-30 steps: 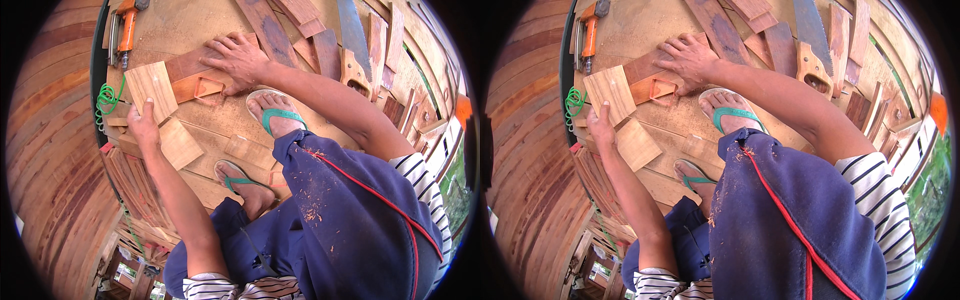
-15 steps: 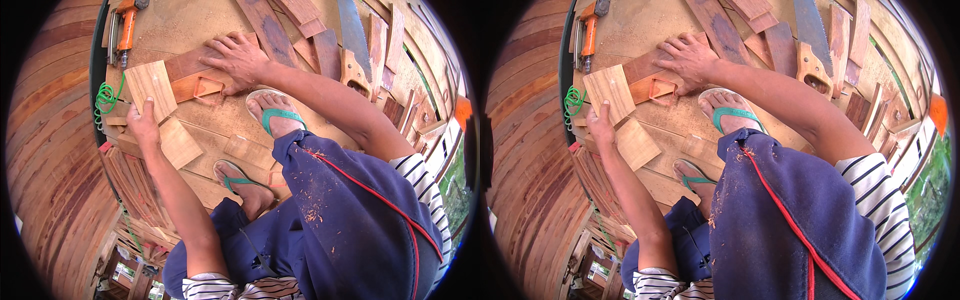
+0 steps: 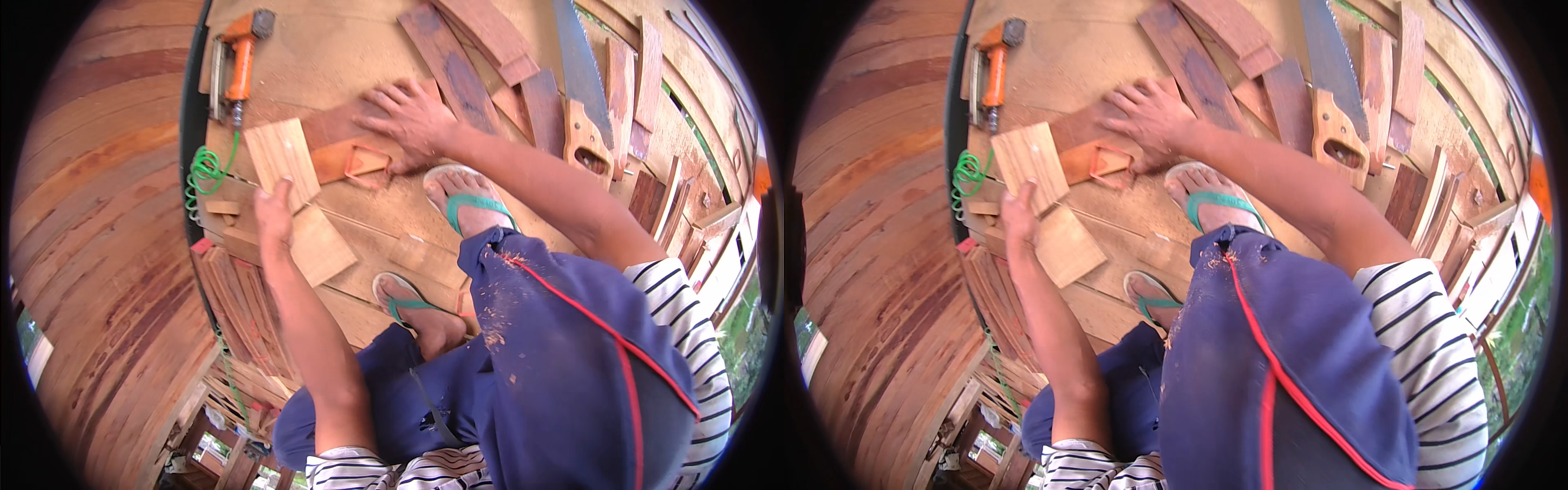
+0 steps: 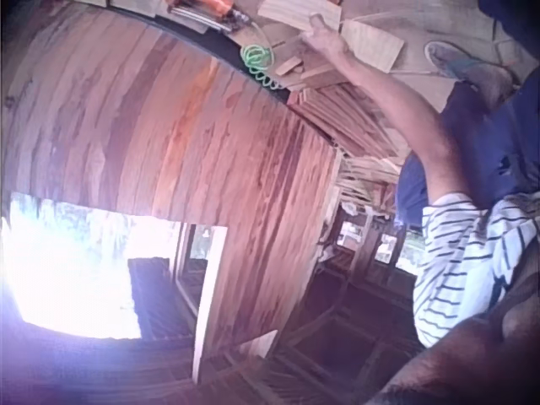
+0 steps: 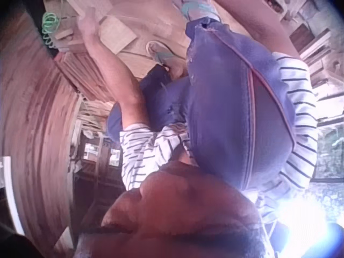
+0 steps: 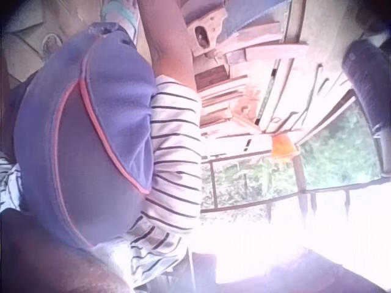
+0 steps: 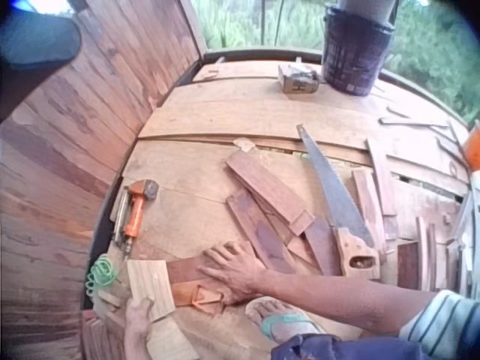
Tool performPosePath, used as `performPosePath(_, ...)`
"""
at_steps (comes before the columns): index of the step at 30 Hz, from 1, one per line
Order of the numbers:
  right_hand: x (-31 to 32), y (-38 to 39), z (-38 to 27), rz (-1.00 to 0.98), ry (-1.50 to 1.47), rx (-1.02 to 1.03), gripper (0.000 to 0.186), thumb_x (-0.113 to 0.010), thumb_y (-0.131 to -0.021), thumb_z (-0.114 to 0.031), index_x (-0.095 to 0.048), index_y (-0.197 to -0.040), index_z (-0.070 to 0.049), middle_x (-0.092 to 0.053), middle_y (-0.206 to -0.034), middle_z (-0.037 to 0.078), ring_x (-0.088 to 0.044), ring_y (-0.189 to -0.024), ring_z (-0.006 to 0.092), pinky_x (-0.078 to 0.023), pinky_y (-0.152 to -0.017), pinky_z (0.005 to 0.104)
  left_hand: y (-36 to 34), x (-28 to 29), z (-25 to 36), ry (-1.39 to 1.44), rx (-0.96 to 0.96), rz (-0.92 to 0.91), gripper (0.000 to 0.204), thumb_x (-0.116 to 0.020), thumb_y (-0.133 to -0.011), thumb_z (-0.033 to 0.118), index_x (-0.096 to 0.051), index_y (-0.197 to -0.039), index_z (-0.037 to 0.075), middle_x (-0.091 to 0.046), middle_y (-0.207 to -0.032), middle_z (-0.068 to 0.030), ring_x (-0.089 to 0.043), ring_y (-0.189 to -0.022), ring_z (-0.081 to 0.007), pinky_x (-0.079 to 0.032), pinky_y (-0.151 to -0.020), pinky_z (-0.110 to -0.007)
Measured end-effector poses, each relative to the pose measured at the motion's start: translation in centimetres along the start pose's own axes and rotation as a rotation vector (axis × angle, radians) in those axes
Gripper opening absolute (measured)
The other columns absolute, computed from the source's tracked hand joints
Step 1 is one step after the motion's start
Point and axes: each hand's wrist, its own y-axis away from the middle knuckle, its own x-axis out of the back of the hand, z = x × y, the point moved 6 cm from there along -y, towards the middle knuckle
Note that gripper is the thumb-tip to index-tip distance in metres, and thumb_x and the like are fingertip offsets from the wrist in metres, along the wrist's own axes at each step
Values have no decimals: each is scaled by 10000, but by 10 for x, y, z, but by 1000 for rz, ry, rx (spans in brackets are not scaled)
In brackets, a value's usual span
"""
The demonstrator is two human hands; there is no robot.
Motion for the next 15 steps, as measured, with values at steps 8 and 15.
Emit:
performPosePath(8,1,5,2,84,-54,24,1023,-751,-651,-689,-442,-1496,-203,-385,-1534,168,-343,-1438,334,-248,-1164,516,17,-14,12,307,230,-146,779,-625,-939,549,-428,-1441,-13,-579,-1348,-140,-580,-1208,-313,-492,-1007,-501)
performPosePath(15,3,6,2,105,-77,30,982,-768,-636,-652,-482,-1462,-204,-396,-1529,162,-354,-1427,321,-258,-1159,503,17,-11,13,420,230,-210,937,-510,-893,764,-317,-1546,121,-491,-1456,-134,-516,-1302,-357,-478,-1001,-617)
